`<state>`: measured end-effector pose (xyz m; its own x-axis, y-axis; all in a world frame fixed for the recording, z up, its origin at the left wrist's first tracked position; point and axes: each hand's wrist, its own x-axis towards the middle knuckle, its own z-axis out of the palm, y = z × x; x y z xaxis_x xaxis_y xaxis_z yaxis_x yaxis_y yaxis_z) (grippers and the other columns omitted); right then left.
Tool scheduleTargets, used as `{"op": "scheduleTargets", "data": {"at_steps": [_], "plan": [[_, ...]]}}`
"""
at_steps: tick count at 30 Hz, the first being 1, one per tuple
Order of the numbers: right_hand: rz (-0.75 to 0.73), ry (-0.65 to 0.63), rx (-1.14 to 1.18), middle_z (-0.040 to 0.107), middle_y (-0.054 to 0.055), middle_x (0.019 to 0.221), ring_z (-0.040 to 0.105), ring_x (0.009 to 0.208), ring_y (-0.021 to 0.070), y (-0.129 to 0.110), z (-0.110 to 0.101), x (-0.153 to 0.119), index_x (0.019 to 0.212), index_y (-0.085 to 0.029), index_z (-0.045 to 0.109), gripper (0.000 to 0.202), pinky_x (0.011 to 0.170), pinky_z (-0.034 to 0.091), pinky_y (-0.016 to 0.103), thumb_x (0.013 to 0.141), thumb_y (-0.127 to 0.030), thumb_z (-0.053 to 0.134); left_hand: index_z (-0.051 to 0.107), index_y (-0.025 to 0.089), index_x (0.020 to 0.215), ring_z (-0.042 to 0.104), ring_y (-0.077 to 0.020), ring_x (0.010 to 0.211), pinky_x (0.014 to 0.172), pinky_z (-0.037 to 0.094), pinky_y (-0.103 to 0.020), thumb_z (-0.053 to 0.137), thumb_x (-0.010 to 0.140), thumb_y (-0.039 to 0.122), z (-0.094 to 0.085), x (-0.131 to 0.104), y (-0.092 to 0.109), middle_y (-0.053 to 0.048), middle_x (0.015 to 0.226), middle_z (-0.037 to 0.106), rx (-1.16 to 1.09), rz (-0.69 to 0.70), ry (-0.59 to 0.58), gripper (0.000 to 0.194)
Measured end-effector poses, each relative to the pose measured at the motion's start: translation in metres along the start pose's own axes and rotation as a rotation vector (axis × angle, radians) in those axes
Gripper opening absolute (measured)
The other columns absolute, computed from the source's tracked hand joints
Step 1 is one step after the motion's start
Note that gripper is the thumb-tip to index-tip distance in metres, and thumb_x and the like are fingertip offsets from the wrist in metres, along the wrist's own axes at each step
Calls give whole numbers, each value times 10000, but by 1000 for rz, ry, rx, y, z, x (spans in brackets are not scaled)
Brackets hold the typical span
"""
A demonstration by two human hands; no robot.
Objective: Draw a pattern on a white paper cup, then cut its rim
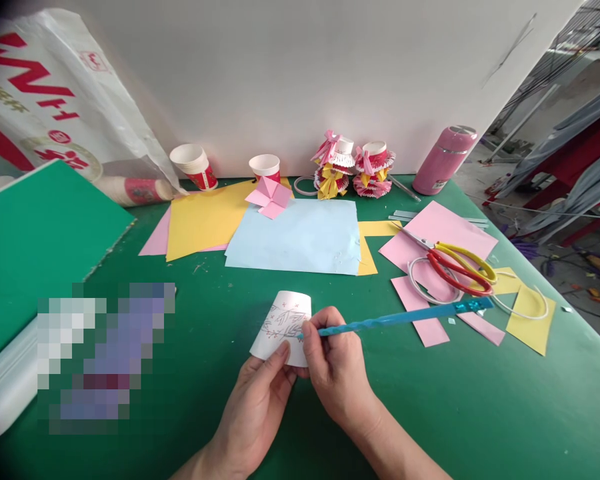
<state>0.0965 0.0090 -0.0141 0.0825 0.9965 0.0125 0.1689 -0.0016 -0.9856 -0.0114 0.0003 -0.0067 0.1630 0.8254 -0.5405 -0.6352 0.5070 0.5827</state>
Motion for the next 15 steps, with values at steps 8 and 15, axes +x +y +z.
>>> {"op": "scheduleTargets", "data": {"at_steps": [8,15], "plan": [[34,-29,2,419,-62,491,448,396,117,4,6,-3,741,-235,431,191,365,348,231,880,-364,455,672,154,929,582,-197,880,792,436,-308,633,742,251,0,-1,-1,-75,893,664,-24,0,-10,214],[-19,22,-16,462,-64,467,459,377,94,-3,1,1,711,-230,426,183,357,339,198,878,-296,464,677,134,858,561,-137,712,713,450,-281,616,755,240,-1,0,0,-68,850,661,-30,9,-10,160]]}}
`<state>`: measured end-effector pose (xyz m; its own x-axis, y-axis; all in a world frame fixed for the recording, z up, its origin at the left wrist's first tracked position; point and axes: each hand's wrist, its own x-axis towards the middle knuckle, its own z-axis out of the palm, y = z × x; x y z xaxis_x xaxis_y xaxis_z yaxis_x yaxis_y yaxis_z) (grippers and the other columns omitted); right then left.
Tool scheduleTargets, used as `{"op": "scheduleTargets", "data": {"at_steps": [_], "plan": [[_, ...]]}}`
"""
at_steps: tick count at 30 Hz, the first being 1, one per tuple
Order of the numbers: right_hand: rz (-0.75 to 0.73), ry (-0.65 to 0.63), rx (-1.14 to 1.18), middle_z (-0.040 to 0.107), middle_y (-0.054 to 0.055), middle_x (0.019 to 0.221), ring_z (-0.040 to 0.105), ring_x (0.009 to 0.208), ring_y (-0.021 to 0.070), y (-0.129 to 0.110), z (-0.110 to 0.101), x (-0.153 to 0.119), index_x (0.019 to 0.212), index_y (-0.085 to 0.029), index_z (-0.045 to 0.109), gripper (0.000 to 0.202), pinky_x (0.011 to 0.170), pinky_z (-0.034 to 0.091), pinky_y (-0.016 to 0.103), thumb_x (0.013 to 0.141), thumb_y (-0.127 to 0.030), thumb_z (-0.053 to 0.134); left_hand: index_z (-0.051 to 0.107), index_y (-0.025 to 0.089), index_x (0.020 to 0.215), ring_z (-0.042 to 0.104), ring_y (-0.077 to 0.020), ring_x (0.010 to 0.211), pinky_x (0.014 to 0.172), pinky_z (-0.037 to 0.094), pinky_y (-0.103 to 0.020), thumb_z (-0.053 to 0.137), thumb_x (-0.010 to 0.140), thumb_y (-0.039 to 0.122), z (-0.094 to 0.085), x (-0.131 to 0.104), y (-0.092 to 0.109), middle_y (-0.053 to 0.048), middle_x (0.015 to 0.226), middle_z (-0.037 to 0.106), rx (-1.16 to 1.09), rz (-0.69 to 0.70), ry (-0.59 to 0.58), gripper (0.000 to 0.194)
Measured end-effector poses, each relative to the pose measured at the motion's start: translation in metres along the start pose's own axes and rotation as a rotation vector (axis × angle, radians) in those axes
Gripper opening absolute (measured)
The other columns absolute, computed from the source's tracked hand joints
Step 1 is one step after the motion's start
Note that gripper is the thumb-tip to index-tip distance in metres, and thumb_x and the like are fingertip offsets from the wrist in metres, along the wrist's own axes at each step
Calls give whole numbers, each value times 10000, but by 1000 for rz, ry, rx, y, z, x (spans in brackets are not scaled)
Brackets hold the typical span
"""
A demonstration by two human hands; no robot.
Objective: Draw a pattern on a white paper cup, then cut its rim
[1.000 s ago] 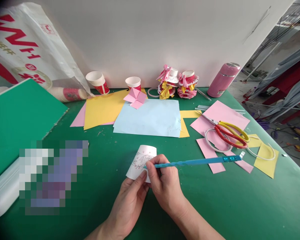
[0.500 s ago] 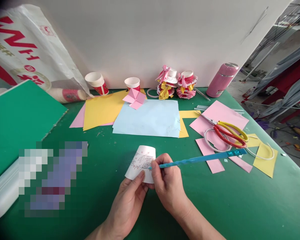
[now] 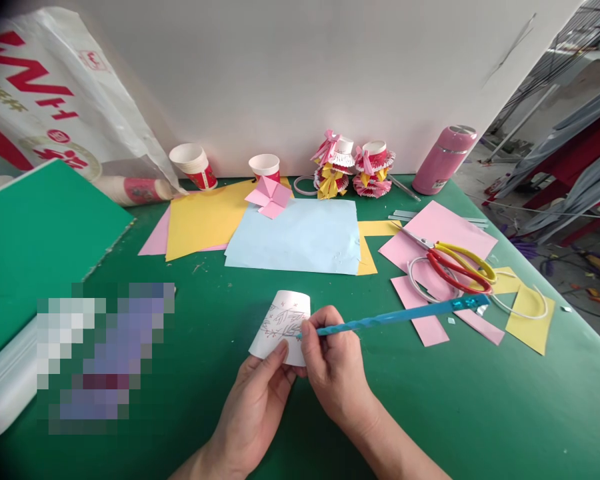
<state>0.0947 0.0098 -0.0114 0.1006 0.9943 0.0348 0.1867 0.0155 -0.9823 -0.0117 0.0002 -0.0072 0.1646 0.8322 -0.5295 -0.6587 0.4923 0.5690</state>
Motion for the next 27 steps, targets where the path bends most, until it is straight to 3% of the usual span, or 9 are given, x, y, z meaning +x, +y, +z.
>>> {"op": "scheduleTargets", "data": {"at_steps": [6,11,14,17,19,21,24,27], "plan": [[9,37,104,473,-60,481,448,407,94,2,-1,0,703,-224,452,182,380,342,201,876,-271,481,665,108,902,552,-136,707,658,452,-259,606,765,237,-1,1,0,-84,831,649,-2,-1,-16,197],[-20,272,278,390,-73,536,389,473,95,11,-6,9,851,-244,508,127,462,353,220,901,-337,438,660,98,866,543,-122,668,578,440,-232,584,775,202,-1,2,4,-88,833,645,-69,-32,-46,158],[-19,362,329,533,-22,690,503,647,122,12,-10,15,952,-252,535,153,600,423,248,903,-353,431,663,99,843,559,-138,713,567,438,-224,587,760,172,1,2,10,-96,873,639,-177,-140,-72,135],[9,245,389,579,54,1096,545,930,200,9,-10,14,986,-257,530,180,737,457,319,857,-380,506,662,103,854,565,-166,775,571,438,-227,591,745,174,3,-1,16,-110,917,632,-247,-236,-120,148],[50,118,441,547,56,1191,565,882,203,5,-9,12,1012,-271,501,210,685,475,320,837,-382,535,666,100,850,553,-158,744,549,424,-222,596,738,186,4,-4,17,-108,897,627,-249,-258,-182,157],[83,81,451,565,49,1172,572,764,172,1,-7,10,990,-269,491,210,602,473,286,823,-378,556,668,95,843,527,-137,690,538,411,-221,588,752,224,3,-5,16,-99,854,616,-216,-218,-236,177],[74,132,385,613,41,1079,564,692,144,-5,-4,9,949,-250,506,210,542,454,240,807,-388,574,661,86,851,482,-111,632,542,405,-222,582,771,279,0,-6,10,-89,805,596,-89,-94,-295,223],[80,83,348,637,44,1042,573,649,135,-5,-3,11,964,-241,526,216,509,445,228,809,-383,573,654,97,848,459,-96,595,513,393,-212,607,758,259,-2,-7,6,-58,725,572,26,-42,-239,191]]}}
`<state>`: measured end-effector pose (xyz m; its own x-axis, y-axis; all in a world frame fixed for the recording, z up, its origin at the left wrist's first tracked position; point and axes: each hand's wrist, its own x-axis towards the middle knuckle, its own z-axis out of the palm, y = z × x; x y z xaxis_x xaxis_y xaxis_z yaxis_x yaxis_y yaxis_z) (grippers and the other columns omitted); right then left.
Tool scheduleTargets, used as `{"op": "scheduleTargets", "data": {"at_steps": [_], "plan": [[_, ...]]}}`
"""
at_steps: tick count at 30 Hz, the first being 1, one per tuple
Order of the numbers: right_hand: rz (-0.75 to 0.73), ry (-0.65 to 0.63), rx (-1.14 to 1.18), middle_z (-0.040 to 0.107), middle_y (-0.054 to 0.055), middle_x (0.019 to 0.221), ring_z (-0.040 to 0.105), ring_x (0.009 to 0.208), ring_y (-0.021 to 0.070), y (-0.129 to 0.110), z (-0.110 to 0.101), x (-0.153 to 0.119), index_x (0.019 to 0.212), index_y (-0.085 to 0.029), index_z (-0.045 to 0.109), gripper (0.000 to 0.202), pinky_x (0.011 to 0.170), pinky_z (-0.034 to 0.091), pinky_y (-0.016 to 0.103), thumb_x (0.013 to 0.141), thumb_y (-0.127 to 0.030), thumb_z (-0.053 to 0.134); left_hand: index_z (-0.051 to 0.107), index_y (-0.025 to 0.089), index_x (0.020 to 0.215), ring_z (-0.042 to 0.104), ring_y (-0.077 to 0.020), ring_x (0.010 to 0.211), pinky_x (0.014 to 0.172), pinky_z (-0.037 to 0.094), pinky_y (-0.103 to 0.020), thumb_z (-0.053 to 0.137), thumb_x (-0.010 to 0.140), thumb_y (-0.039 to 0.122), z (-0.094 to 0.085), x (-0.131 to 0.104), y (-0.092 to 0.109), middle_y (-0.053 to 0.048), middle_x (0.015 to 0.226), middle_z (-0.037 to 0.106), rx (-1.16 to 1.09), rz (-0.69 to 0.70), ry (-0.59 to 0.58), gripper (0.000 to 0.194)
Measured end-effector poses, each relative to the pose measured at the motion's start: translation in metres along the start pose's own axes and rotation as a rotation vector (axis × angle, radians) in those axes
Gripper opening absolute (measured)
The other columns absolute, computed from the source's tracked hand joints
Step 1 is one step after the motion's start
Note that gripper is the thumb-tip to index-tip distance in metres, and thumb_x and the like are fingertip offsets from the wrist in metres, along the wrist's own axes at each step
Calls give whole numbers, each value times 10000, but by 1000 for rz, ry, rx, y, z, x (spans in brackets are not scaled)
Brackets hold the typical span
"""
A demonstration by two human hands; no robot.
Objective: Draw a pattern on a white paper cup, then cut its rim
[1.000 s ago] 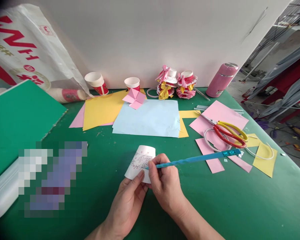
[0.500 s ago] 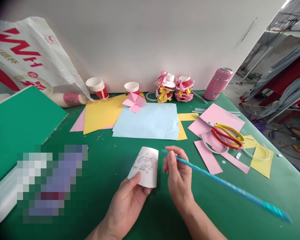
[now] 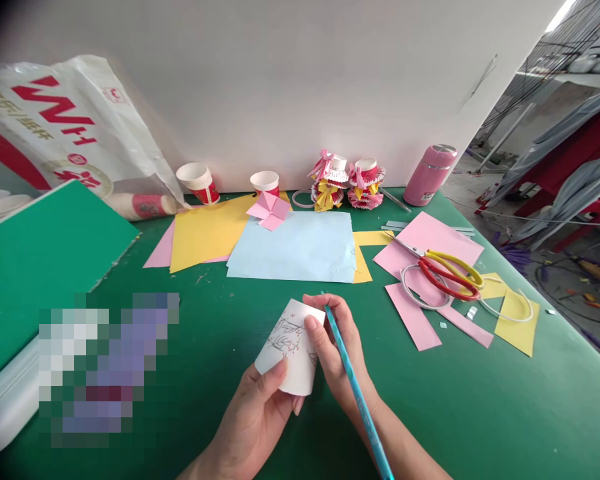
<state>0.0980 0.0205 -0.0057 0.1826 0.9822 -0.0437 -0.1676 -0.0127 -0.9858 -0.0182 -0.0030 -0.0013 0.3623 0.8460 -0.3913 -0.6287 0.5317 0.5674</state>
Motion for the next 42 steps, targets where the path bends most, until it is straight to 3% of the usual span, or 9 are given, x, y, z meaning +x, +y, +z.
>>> {"op": "scheduleTargets", "data": {"at_steps": [2,5,8,11,14,18,22,25,42], "plan": [[-6,9,34,628,50,1087,606,798,171,3,-3,3,992,-246,527,213,633,479,264,822,-368,565,654,99,822,473,-105,603,503,397,-218,616,750,253,1,0,0,-58,724,576,25,26,95,174],[-74,127,97,614,40,1119,534,1059,203,7,-11,8,1029,-269,515,187,848,425,334,878,-375,481,651,91,780,501,-120,616,504,416,-234,648,716,244,6,1,1,-79,770,603,19,78,240,165],[-109,147,129,647,12,914,580,845,146,6,-17,7,1003,-269,567,215,736,442,273,908,-389,415,648,80,770,517,-132,620,516,433,-251,654,707,245,9,2,1,-102,812,624,17,76,284,176],[-88,31,139,569,-13,669,494,612,99,1,-14,0,912,-243,654,232,560,419,204,883,-387,474,652,81,805,519,-131,625,540,441,-257,632,731,257,7,4,-2,-102,809,630,37,42,270,192],[-33,-82,105,503,-21,599,467,529,91,-2,-6,-7,847,-231,680,209,467,410,194,846,-383,537,657,98,880,524,-128,650,599,448,-261,608,761,267,3,5,-7,-87,798,633,66,43,230,212],[48,-109,64,447,-55,526,434,412,64,-1,1,-12,784,-228,630,143,347,371,156,823,-356,580,664,126,949,558,-156,766,697,447,-274,596,778,281,-1,5,-13,-83,827,646,86,68,202,240],[120,-122,32,444,-62,564,442,450,73,6,-1,-15,812,-226,550,120,380,435,173,834,-344,564,676,139,960,564,-192,882,764,442,-296,601,776,275,-1,4,-14,-94,903,655,58,79,199,241],[72,-132,-52,437,-56,583,433,475,90,10,-3,-16,773,-225,503,149,384,438,196,842,-349,547,685,141,952,566,-203,918,798,437,-306,605,773,261,0,5,-13,-97,935,660,36,68,179,230],[-32,-142,-344,444,-38,572,451,461,116,11,-4,-15,751,-230,498,149,404,444,233,847,-342,514,687,161,963,557,-245,1006,876,418,-352,616,758,265,2,5,-11,-88,917,683,16,46,208,241]]}}
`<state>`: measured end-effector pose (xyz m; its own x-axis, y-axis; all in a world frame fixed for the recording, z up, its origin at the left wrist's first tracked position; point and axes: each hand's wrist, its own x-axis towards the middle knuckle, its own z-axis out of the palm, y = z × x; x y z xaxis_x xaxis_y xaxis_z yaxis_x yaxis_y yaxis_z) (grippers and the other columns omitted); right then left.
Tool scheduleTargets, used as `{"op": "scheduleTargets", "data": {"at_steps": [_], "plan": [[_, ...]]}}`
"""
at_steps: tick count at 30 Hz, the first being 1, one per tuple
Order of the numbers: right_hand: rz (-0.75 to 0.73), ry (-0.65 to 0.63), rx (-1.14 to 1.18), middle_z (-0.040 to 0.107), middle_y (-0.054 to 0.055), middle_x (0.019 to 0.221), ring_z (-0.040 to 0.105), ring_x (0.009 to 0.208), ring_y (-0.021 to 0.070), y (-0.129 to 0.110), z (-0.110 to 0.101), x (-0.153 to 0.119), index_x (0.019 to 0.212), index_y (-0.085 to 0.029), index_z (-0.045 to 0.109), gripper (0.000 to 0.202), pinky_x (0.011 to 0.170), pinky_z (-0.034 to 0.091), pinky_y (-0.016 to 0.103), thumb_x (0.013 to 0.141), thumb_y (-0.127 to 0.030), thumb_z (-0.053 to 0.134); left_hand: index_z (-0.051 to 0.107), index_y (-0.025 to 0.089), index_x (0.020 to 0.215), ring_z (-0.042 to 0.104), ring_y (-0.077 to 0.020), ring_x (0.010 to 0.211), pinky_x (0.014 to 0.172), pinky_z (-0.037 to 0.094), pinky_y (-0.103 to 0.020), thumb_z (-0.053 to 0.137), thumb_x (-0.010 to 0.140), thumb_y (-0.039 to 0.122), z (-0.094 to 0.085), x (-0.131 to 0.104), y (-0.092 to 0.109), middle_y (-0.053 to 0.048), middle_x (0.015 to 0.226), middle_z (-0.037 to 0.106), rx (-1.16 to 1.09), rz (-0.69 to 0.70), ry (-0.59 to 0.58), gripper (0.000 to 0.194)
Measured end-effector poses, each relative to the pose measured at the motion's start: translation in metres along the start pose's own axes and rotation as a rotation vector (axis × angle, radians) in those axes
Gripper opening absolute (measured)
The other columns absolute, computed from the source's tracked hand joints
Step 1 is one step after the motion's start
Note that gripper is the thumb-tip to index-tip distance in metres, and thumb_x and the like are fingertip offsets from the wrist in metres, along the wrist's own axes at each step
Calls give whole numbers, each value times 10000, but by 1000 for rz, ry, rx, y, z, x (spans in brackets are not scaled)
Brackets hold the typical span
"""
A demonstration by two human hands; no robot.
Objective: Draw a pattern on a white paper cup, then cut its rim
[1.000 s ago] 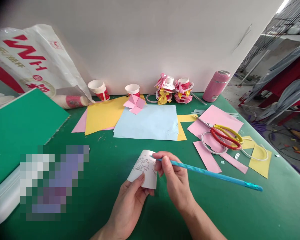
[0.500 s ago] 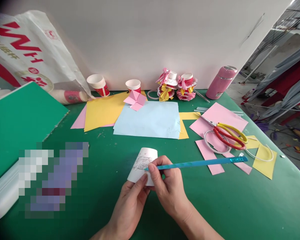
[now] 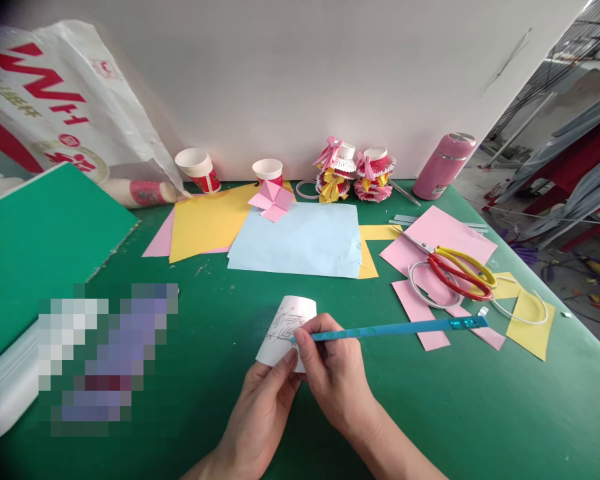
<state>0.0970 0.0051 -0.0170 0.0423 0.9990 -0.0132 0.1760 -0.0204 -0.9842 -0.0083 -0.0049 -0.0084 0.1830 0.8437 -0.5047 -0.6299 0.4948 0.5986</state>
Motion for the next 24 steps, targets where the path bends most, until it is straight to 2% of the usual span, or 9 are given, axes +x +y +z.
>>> {"op": "scheduleTargets", "data": {"at_steps": [9,17,24], "plan": [[-59,37,-115,455,-26,611,486,489,126,-2,0,1,718,-228,479,161,424,452,237,849,-321,498,676,156,994,558,-245,1017,887,413,-339,634,740,256,1,0,2,-95,989,672,-55,-27,14,276],[-34,53,-81,436,-59,462,444,364,112,-5,-3,1,704,-240,435,174,326,384,204,857,-314,472,682,133,952,572,-239,975,846,432,-330,633,739,209,2,1,2,-93,933,676,-70,-34,27,231],[-9,55,-44,444,-49,490,450,383,118,-2,-1,1,707,-236,467,176,319,405,210,844,-343,495,688,136,931,561,-230,995,873,416,-326,613,760,212,0,2,-1,-87,907,680,-73,-23,7,202]]}}
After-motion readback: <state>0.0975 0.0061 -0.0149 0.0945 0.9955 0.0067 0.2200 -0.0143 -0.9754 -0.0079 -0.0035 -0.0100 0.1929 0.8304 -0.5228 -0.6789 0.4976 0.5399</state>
